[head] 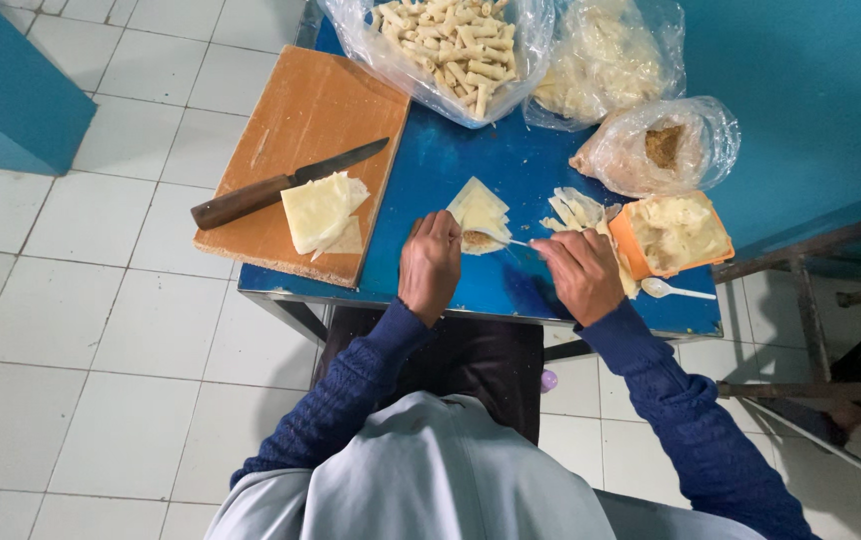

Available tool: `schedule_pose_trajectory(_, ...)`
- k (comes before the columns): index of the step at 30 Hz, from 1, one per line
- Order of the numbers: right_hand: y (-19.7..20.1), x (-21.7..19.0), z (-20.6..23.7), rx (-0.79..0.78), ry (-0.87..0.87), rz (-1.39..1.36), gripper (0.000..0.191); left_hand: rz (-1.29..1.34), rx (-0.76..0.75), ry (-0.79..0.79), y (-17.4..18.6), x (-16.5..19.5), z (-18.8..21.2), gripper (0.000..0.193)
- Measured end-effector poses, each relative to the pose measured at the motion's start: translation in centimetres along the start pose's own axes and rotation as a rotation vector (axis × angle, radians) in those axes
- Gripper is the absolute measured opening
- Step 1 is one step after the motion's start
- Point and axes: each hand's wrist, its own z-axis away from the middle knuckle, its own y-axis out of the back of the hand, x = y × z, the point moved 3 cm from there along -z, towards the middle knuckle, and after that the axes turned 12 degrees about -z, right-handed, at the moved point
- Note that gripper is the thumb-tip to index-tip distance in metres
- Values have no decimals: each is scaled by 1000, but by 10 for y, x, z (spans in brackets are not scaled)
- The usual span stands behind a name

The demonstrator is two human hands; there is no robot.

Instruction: The person sits at a blue table and uses a spoon to scoop brown powder from a plastic bag onto thin translucent sheets. They fold each sheet over the powder and press the folded packets flat, setting finished pieces aside.

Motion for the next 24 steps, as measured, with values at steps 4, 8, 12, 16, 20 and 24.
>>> schedule_pose_trajectory(4, 6, 0, 5, 52, -50, -9, 27, 79, 18, 29, 2, -1, -2, 9)
schedule_pose_trajectory(8, 5, -3, 5, 46, -45, -3, 26, 163, 0, 92, 1, 1, -2, 9)
schedule_pose_trajectory(12, 30, 10, 15, 118, -115, 126, 29, 161, -14, 66, 0, 2, -4, 15)
schedule_pose_trajectory(16, 89, 64, 42, 175, -405, 457, 7, 194, -43, 48, -5, -1, -8, 22)
schedule_pose_trajectory(20, 87, 112, 40, 217, -443, 581, 13, 230, -109, 77, -11, -8, -7, 22)
schedule_pose_trajectory(24, 65, 101, 16, 232, -389, 511, 21, 267, -135, 32, -9, -17, -5, 25)
